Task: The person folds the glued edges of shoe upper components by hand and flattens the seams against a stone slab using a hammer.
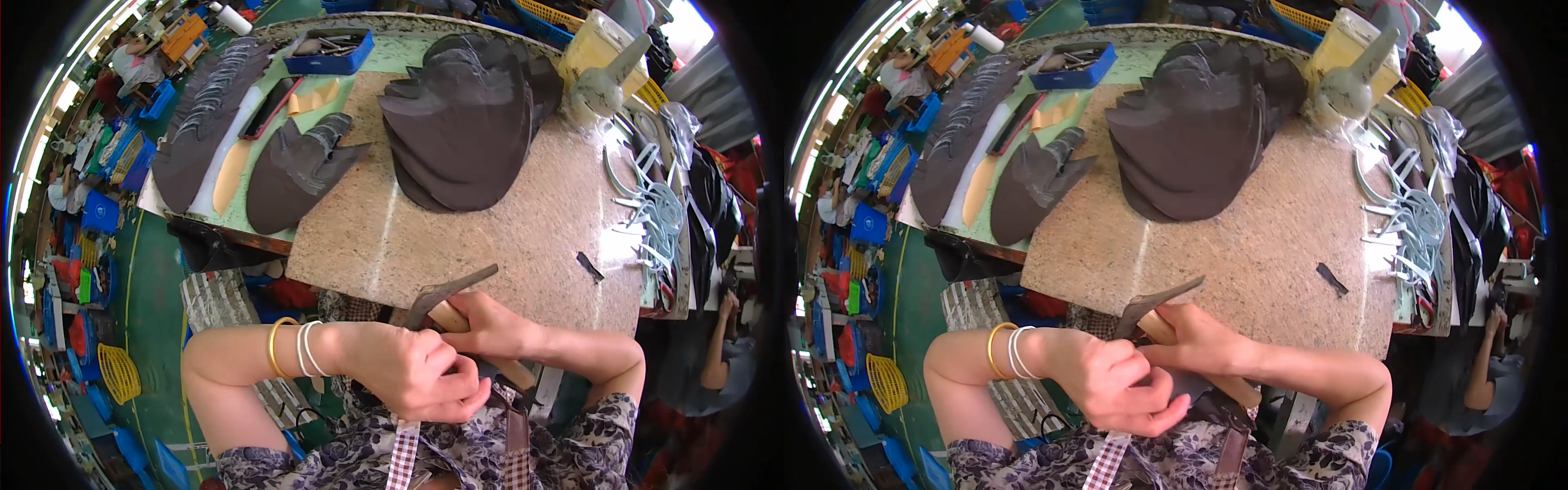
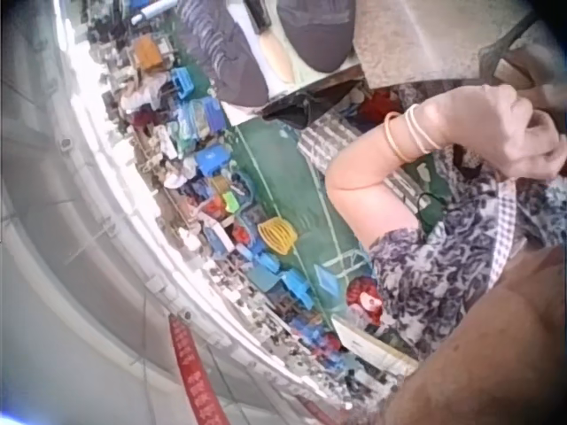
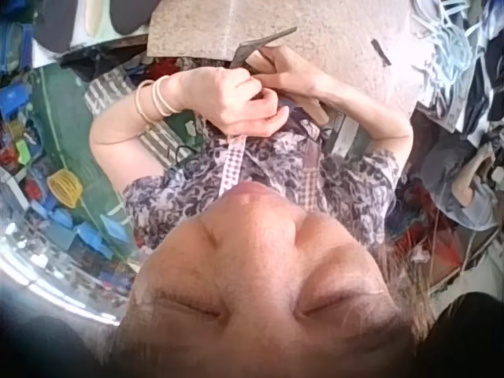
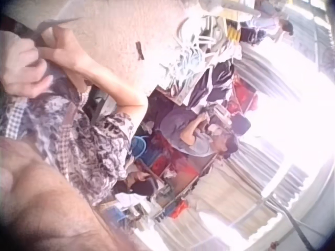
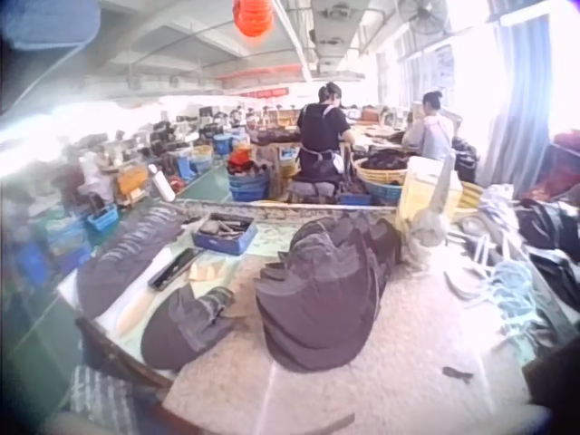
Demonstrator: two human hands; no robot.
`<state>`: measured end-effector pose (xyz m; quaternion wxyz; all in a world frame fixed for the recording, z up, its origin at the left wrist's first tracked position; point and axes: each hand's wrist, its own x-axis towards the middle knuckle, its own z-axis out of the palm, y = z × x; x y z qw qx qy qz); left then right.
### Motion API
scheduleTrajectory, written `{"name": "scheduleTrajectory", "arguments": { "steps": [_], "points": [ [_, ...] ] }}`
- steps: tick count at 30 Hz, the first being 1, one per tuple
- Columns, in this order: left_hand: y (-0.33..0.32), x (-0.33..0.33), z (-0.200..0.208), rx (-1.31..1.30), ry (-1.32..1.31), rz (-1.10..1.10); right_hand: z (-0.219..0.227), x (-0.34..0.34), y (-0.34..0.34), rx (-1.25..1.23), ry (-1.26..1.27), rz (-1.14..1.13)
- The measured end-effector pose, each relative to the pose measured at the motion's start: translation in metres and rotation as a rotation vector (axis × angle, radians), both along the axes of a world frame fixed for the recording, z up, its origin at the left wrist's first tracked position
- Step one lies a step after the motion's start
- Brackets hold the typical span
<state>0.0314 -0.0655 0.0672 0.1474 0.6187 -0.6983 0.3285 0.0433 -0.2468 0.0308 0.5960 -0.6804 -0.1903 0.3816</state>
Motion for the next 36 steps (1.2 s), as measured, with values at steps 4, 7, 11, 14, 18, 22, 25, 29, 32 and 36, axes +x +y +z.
{"name": "scheduleTrajectory", "arguments": {
  "steps": [4,7,11,14,18,22,25,29,32,36],
  "points": [
    [0.012,-0.004,0.012,0.155,0.526,-0.011,0.035,0.008,-0.019,-0.323,-0.304,0.109],
    [0.015,0.02,-0.01,0.173,0.892,0.039,0.041,0.01,-0.043,-0.149,-0.57,-0.168],
    [0.019,0.058,-0.052,0.201,1.012,0.209,0.066,0.019,-0.056,-0.232,-0.986,-0.166],
    [0.017,0.079,-0.053,0.17,1.122,0.314,0.048,0.011,-0.059,-0.162,-0.898,-0.054],
    [0.013,0.086,-0.053,0.233,1.202,0.308,0.031,0.011,-0.051,-0.242,-0.845,0.144],
    [0.017,0.095,-0.05,0.314,1.32,0.223,0.019,0.016,-0.048,-0.226,-0.746,0.159],
    [0.017,0.098,-0.044,0.357,1.292,0.204,0.026,0.018,-0.045,-0.295,-0.755,0.17],
    [0.018,0.098,-0.038,0.425,1.133,0.26,0.024,0.015,-0.047,-0.296,-0.732,0.12],
    [0.024,0.102,-0.052,0.3,1.075,0.14,0.024,0.013,-0.048,-0.251,-0.663,0.107],
    [0.027,0.105,-0.058,0.252,0.96,0.057,0.031,0.012,-0.048,-0.251,-0.537,0.01]
  ]
}}
